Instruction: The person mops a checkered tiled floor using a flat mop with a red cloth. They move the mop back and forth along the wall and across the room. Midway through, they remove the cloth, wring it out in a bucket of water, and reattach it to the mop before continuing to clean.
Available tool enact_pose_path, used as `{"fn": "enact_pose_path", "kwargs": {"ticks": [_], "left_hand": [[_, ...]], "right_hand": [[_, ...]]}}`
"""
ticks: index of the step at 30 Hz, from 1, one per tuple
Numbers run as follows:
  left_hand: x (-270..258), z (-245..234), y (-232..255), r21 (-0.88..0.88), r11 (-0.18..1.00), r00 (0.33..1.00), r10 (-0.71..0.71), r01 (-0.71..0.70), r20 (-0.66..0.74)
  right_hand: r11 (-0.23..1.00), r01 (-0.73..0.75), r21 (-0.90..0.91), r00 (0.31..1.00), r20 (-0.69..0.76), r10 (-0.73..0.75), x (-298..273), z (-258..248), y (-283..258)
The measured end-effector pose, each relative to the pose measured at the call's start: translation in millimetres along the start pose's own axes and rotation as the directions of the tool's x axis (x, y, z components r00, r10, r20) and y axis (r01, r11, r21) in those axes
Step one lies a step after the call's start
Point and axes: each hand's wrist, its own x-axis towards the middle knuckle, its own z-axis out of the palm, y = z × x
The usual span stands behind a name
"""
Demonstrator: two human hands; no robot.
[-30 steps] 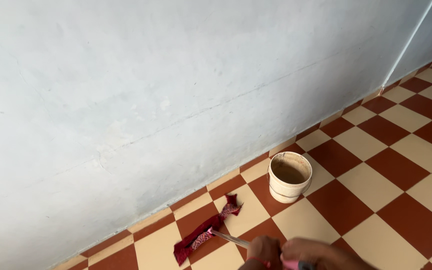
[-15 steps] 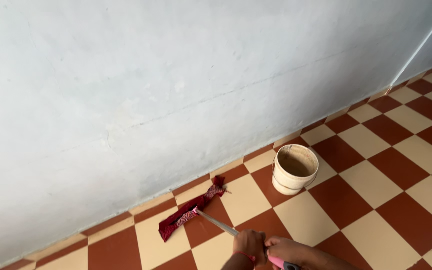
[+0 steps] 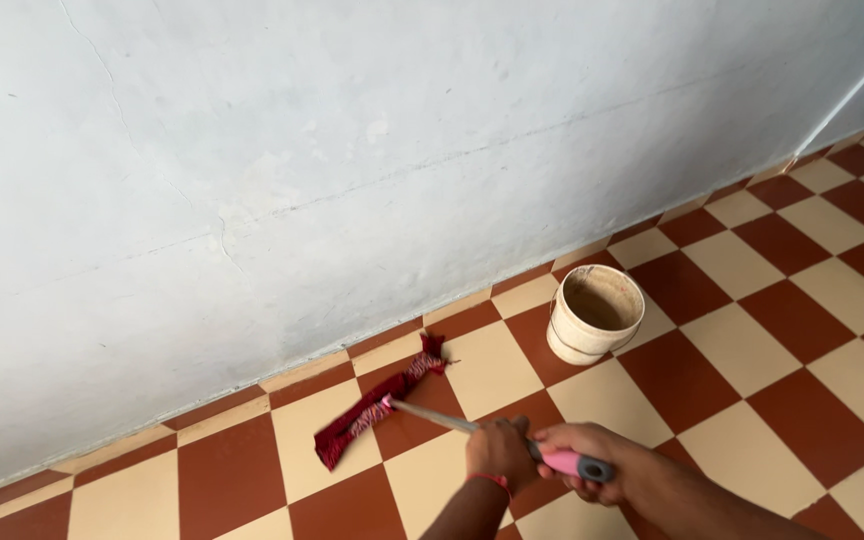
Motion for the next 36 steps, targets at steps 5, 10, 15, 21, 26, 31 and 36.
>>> {"fn": "enact_pose_path", "kwargs": {"ticks": [5,10,15,21,26,31,36], "left_hand": [[1,2,-13,0.060,0.994,0.986,-0.102,0.095,0.130],[-17,15,-4,-0.014,0.996,0.990,0.090,-0.090,0.106],[-19,36,21,-0.066,0.985,0.986,0.158,-0.161,-0.046],[-1,42,10,-0.121,0.976,0.973,0.163,-0.183,-0.162],[11,43,0,-0.174,0.983,0.998,0.053,-0.058,-0.036],[9,85,20,-0.401,0.903,0.985,-0.112,0.157,0.133],[-7,115,60,-0.252,0.954,0.986,0.159,-0.164,-0.042]], "right_hand": [[0.999,-0.050,0.009,0.998,-0.032,0.050,3,21,11],[0.998,0.045,-0.032,0.995,0.086,-0.042,-9,1,40],[0.995,-0.095,0.037,0.995,0.024,0.094,-28,-27,31],[0.994,-0.109,-0.001,0.994,0.014,0.109,-10,-21,12],[0.913,-0.024,0.408,1.000,0.020,0.017,3,-10,24],[0.853,0.001,0.521,0.990,0.119,-0.074,-8,-30,61],[0.832,-0.014,0.555,1.000,0.031,-0.004,-46,-64,84]]}}
